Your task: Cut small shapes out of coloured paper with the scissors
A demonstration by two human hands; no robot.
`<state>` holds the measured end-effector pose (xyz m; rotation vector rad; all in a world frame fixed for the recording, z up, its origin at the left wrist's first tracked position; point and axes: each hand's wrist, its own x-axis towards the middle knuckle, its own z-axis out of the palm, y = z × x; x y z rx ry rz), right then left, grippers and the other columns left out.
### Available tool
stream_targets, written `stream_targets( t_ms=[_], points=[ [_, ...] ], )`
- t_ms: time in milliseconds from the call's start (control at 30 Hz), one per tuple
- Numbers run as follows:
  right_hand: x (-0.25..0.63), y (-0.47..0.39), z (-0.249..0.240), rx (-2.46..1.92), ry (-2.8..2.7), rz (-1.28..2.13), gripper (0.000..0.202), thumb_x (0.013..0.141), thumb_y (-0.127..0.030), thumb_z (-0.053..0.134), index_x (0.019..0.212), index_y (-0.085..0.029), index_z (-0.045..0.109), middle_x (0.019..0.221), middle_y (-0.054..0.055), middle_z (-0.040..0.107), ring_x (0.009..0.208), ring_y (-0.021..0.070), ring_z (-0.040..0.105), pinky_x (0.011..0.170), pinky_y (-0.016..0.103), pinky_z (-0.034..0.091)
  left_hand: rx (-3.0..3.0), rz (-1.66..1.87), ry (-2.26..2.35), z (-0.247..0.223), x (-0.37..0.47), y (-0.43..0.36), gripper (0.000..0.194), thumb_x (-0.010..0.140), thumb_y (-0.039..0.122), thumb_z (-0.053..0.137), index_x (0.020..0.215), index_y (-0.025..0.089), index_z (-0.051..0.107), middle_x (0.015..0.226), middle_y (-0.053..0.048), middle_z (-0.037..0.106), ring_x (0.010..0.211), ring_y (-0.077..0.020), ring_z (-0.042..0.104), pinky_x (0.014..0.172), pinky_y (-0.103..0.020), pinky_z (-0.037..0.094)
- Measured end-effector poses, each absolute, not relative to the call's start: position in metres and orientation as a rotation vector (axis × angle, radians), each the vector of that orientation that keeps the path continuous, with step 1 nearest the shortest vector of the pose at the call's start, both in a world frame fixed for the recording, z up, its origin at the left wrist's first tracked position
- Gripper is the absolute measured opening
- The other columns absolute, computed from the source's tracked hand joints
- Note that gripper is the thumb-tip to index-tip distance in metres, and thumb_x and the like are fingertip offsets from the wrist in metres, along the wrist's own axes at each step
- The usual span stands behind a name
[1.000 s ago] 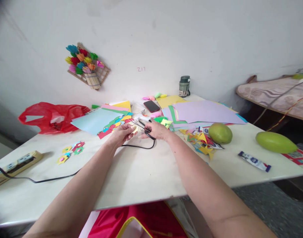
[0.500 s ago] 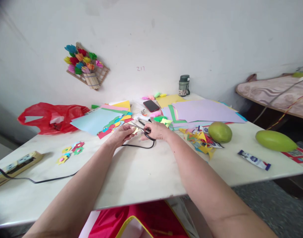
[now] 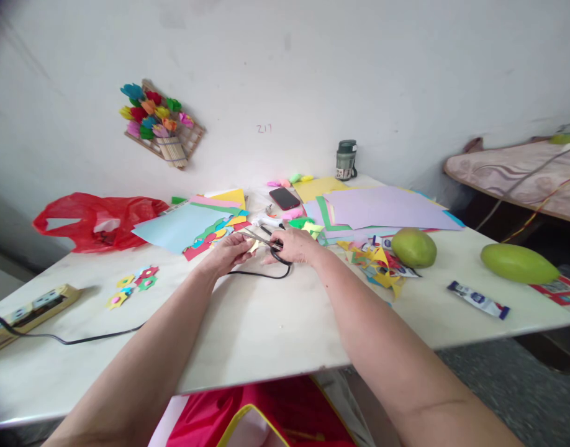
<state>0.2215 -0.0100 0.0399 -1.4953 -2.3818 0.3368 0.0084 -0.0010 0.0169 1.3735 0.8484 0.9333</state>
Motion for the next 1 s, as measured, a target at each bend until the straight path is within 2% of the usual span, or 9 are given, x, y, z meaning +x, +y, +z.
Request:
stream_targets(
  t_ms=[500,1000],
  points=[
    [0.2200,-0.0094,0.0403,-1.493,-2.360,0.394,0.045,0.068,-0.052,0.082,0.101,-0.024,0.071,0.082,0.001,0.070,0.078,0.0185,0.063,0.065,0.027,0.039,1.373,0.909,0.818,0.0179,0.0087,-0.0010,0.049,0.062,0.050,0.086,0.074,0.013,0.057,0.061,0.000,0.060,0.043,-0.0028,0.042,0.040,-0.016,0.026],
    [0.2209,-0.0103,0.0396,-1.479,-2.378,0.324,0.049,0.069,-0.056,0.080,0.105,-0.025,0.072,0.087,0.002,0.073,0.081,0.0195,0.066,0.068,0.027,0.042,1.384,0.943,0.809,0.0184,0.0090,-0.0021,0.047,0.063,0.048,0.086,0.080,0.013,0.060,0.060,0.001,0.057,0.043,-0.0036,0.044,0.039,-0.017,0.025]
  ],
)
